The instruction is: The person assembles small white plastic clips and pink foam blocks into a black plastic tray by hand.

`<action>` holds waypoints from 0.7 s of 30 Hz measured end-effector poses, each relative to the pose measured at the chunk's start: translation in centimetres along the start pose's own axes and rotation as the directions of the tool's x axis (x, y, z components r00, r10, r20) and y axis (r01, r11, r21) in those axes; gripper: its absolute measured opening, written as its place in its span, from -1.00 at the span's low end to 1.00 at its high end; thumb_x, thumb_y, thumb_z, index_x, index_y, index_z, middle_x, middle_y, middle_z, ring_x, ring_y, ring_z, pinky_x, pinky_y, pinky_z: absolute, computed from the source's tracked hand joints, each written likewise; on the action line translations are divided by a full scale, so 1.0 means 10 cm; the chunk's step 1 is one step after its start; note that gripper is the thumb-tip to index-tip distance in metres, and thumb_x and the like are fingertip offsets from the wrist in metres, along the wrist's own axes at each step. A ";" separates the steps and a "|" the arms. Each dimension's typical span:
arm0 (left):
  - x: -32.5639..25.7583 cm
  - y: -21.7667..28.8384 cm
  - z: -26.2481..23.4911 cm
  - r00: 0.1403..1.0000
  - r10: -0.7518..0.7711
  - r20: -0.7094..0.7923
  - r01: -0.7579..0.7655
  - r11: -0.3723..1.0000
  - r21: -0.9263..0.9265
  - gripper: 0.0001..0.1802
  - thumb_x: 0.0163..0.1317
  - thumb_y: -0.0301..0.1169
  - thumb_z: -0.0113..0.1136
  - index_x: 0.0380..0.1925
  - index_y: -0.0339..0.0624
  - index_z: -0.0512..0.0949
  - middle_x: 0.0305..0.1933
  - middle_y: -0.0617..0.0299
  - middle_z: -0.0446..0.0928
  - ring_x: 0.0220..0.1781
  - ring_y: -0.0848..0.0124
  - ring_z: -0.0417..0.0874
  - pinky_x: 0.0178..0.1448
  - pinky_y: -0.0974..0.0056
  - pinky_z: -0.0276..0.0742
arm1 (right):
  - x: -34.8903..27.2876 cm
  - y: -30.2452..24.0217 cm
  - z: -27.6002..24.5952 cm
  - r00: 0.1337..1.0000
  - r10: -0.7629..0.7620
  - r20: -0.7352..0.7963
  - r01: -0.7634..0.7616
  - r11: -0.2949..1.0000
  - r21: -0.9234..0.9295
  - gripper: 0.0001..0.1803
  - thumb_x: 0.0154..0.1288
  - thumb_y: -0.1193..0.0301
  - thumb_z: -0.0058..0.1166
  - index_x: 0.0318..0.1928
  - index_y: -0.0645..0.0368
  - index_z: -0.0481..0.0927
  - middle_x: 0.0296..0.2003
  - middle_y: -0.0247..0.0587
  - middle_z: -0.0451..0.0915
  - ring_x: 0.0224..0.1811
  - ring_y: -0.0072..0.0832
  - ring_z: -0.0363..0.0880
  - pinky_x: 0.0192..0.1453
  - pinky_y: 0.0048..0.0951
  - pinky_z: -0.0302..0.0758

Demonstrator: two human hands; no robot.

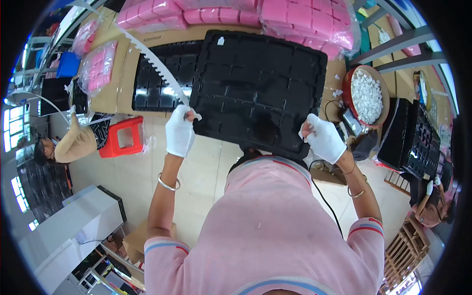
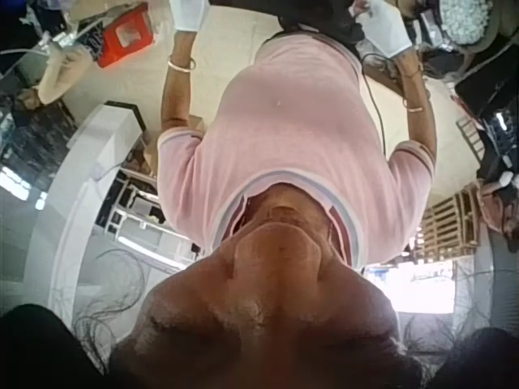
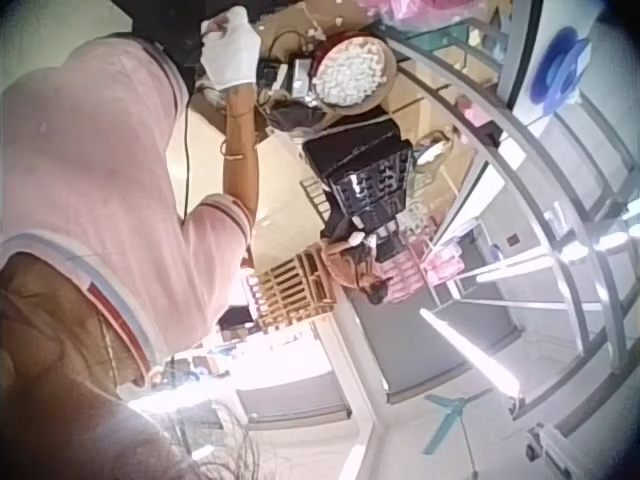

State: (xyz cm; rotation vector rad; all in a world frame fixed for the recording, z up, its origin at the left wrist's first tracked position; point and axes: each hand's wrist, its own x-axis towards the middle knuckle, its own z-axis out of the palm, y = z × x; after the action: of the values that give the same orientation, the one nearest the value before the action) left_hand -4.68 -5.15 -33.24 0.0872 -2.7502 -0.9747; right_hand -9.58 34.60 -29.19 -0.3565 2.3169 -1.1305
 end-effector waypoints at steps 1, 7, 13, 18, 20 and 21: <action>0.15 0.07 0.03 0.988 -0.154 -0.003 0.150 0.971 -0.183 -0.88 0.23 -0.70 0.18 -0.36 -0.25 0.50 -0.39 0.09 0.55 -0.33 0.24 0.61 -0.17 0.27 0.54 | 0.04 -0.01 -0.05 1.000 0.030 -0.007 -0.030 0.999 0.043 -0.88 0.24 0.69 0.02 -0.24 0.27 0.47 -0.41 -0.05 0.60 -0.32 -0.25 0.65 -0.16 -0.36 0.56; 1.47 -0.15 0.56 0.963 0.265 -0.042 -0.264 0.964 0.031 -0.84 0.21 -0.58 0.22 -0.21 -0.20 0.68 -0.29 0.02 0.69 -0.20 0.12 0.74 -0.08 0.14 0.64 | 0.26 0.03 -0.36 0.981 -0.041 -0.192 0.041 0.999 -0.005 -0.77 0.29 0.67 0.00 -0.07 0.27 0.58 -0.41 -0.09 0.60 -0.33 -0.36 0.64 -0.14 -0.42 0.56; 2.36 -0.20 0.76 0.946 0.276 0.171 -0.311 0.921 0.235 -0.87 0.20 -0.47 0.19 -0.34 -0.14 0.72 -0.31 -0.02 0.67 -0.15 -0.04 0.69 -0.02 0.01 0.60 | 0.20 0.20 -0.42 0.956 -0.144 -0.255 0.119 0.987 -0.109 -0.86 0.30 0.62 0.08 -0.15 0.27 0.61 -0.35 -0.03 0.61 -0.28 -0.22 0.67 -0.15 -0.32 0.57; 2.47 -0.15 0.87 0.941 0.236 0.244 -0.307 0.897 0.317 -0.85 0.22 -0.44 0.16 -0.31 -0.15 0.71 -0.22 -0.06 0.64 -0.04 -0.08 0.64 0.04 -0.05 0.58 | 0.13 0.52 -0.51 0.947 -0.069 -0.313 0.047 0.996 -0.075 -0.82 0.26 0.67 0.05 -0.14 0.28 0.60 -0.35 -0.04 0.59 -0.31 -0.24 0.62 -0.15 -0.38 0.55; 2.46 -0.23 0.87 0.931 0.278 0.238 -0.343 0.890 0.300 -0.85 0.21 -0.46 0.16 -0.31 -0.15 0.70 -0.21 -0.03 0.64 -0.02 -0.05 0.63 0.06 -0.02 0.57 | 0.12 0.54 -0.55 0.943 -0.029 -0.332 0.027 1.000 -0.012 -0.79 0.25 0.71 0.01 -0.14 0.29 0.60 -0.35 -0.07 0.58 -0.32 -0.30 0.61 -0.15 -0.42 0.54; 2.45 -0.24 0.86 0.923 0.315 0.222 -0.370 0.886 0.280 -0.85 0.20 -0.47 0.16 -0.30 -0.14 0.70 -0.20 0.00 0.64 0.00 -0.02 0.62 0.07 0.00 0.57 | 0.12 0.56 -0.56 0.942 -0.024 -0.334 0.024 1.000 -0.003 -0.79 0.25 0.71 0.01 -0.14 0.29 0.60 -0.35 -0.07 0.58 -0.32 -0.30 0.61 -0.15 -0.42 0.54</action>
State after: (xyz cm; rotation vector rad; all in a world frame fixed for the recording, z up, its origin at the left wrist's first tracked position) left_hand -30.52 -4.86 -36.67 -0.4419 -2.9099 -0.4594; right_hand -13.80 41.13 -31.16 -0.2036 2.6101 -1.2877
